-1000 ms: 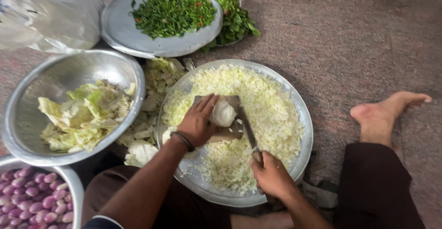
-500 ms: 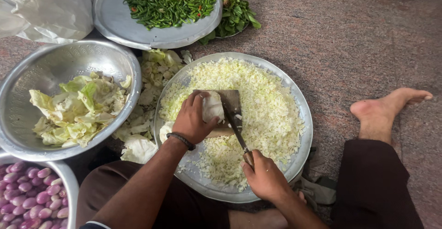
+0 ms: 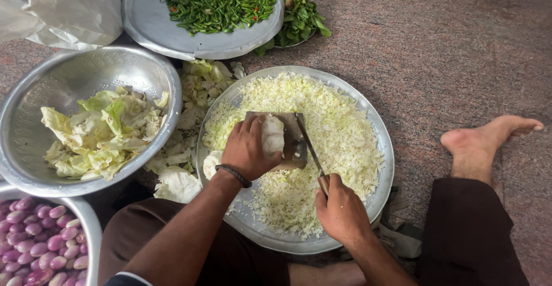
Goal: The person chops a head of cabbage on a wooden block using a knife and moves the shredded pieces onto a large metal tray.
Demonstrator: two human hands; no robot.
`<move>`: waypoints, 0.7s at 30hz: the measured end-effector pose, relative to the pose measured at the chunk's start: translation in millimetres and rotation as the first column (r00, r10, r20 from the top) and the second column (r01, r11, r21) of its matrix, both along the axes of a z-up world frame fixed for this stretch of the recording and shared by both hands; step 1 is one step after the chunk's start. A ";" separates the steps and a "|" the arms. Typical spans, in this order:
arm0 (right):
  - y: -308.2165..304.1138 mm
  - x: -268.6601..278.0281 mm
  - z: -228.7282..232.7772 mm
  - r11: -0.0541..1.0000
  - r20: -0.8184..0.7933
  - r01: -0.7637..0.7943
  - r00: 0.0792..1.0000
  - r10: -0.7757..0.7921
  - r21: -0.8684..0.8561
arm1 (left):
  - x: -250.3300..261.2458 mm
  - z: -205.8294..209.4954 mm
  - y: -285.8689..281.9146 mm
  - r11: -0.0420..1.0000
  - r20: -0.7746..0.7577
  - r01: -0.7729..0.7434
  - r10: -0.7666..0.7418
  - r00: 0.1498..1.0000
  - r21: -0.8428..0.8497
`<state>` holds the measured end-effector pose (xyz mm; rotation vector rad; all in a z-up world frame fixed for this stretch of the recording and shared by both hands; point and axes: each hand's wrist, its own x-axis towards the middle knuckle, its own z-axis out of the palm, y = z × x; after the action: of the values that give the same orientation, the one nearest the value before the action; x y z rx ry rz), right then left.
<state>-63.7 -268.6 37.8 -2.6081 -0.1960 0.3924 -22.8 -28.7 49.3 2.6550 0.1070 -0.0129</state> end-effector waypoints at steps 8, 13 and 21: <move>34.3 2.7 1.9 0.988 0.215 -0.147 0.968 0.133 0.051 | -7.1 16.9 -0.7 0.991 -0.081 0.097 -0.090 0.993 0.089; 59.4 18.4 -0.5 0.985 0.085 -0.169 0.982 0.167 0.019 | -2.2 8.4 2.7 0.993 -0.062 0.114 -0.112 0.992 0.031; 82.5 47.9 -10.8 0.976 0.306 -0.216 0.932 0.194 0.039 | -0.9 0.7 9.7 0.992 0.013 0.130 -0.129 0.992 -0.011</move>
<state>-15.8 -186.0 26.9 -2.5707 -0.5797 0.0520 -23.7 -19.0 50.0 2.6456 -0.0695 -0.0390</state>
